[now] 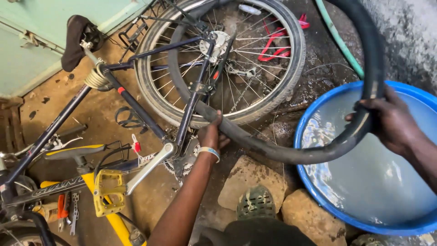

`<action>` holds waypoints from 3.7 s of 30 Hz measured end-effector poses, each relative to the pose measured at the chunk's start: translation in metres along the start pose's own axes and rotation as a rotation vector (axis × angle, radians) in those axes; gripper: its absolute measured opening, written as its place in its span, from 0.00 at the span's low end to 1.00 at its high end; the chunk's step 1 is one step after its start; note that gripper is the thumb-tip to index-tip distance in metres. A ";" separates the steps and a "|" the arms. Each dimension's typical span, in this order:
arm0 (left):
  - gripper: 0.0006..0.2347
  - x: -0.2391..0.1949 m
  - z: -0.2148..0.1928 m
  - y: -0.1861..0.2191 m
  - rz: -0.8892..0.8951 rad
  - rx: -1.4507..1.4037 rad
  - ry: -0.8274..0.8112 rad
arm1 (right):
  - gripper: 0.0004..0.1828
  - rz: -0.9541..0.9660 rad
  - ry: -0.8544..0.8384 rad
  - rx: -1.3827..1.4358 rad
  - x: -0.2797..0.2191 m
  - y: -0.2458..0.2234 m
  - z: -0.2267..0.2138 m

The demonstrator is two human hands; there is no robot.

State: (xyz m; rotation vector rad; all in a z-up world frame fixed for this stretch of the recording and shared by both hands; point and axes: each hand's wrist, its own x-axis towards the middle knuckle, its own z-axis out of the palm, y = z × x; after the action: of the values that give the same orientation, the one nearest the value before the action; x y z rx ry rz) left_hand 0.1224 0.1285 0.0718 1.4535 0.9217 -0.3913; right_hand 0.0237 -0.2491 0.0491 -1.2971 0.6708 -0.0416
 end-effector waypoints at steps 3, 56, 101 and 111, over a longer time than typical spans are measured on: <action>0.19 0.000 0.005 -0.005 0.020 0.116 0.067 | 0.25 0.001 -0.091 0.011 0.021 0.000 0.034; 0.19 0.229 -0.020 0.135 0.516 1.056 0.371 | 0.27 0.202 0.055 0.469 -0.019 0.085 0.263; 0.07 -0.036 0.012 -0.071 -0.260 -0.746 -0.722 | 0.52 -0.191 -0.520 0.524 -0.063 0.011 0.099; 0.15 -0.010 -0.075 -0.106 -0.215 -0.414 -0.379 | 0.39 0.216 -0.243 0.451 0.095 -0.041 0.010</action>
State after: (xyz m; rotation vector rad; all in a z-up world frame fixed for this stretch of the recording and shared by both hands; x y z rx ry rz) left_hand 0.0164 0.1829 0.0181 0.8667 0.7932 -0.5749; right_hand 0.1197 -0.2896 0.0451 -0.7761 0.5489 0.1328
